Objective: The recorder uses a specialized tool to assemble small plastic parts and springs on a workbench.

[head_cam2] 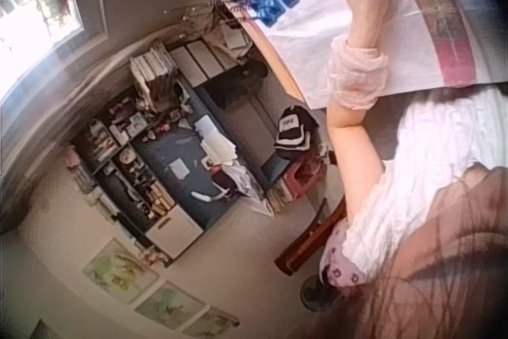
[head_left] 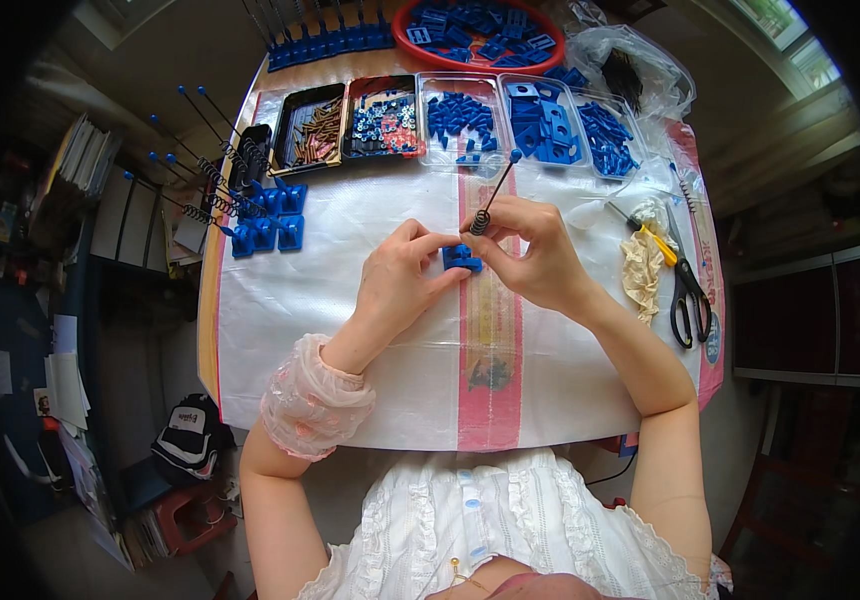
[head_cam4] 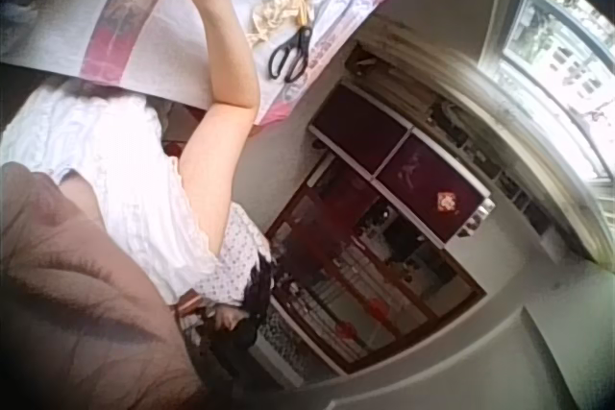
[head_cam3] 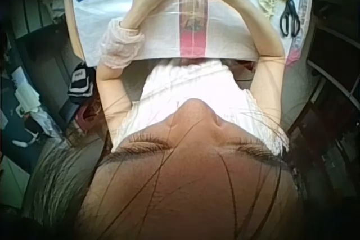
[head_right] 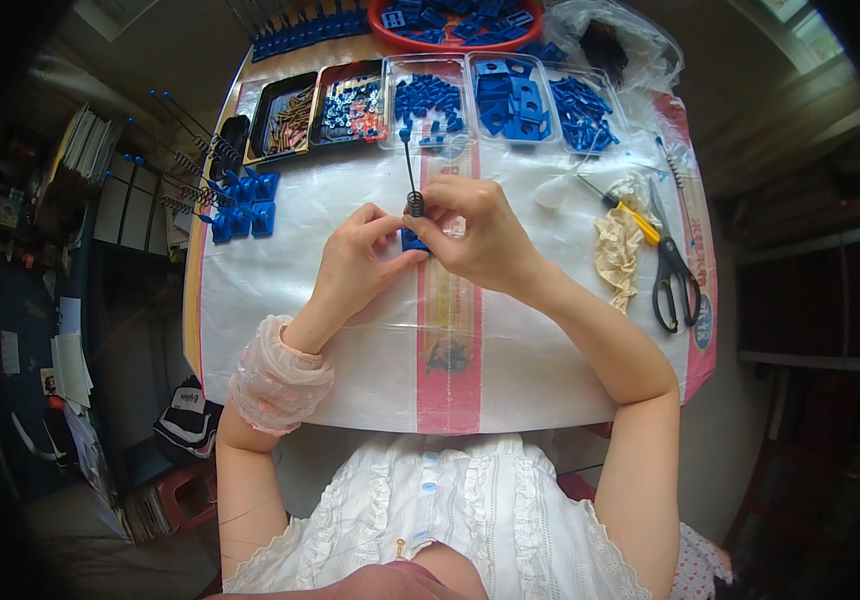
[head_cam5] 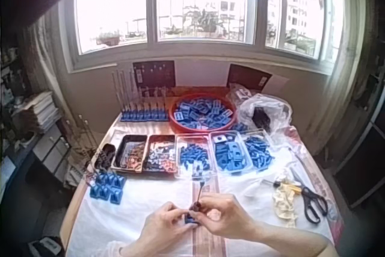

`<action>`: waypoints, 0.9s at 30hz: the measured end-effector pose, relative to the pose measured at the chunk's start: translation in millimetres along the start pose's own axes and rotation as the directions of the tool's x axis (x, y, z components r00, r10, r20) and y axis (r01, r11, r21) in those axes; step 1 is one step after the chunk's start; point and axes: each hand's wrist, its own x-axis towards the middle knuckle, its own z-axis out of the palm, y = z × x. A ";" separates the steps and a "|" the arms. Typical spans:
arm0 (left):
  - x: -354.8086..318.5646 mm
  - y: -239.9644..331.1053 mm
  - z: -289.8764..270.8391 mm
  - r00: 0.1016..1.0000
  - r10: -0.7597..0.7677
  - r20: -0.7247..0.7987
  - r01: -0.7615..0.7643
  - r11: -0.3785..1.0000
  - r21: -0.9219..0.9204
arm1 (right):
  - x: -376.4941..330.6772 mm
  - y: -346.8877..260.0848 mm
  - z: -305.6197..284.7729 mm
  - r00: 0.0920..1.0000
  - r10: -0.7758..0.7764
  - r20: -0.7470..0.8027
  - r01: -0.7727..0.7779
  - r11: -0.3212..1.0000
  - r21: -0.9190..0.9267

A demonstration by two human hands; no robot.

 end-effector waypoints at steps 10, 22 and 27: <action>0.4 -1.3 0.8 1.000 -0.001 0.006 0.001 1.000 -0.002 | 0.5 -1.0 -0.6 1.000 -0.003 0.004 0.003 1.000 -0.001; 0.0 0.2 -0.3 1.000 -0.005 0.006 0.005 1.000 -0.007 | 0.7 -2.2 -0.9 1.000 -0.001 0.009 0.001 1.000 -0.003; 0.2 -1.2 0.3 1.000 0.008 0.000 -0.008 1.000 -0.009 | 0.4 -0.6 0.0 1.000 -0.001 0.001 0.001 1.000 0.002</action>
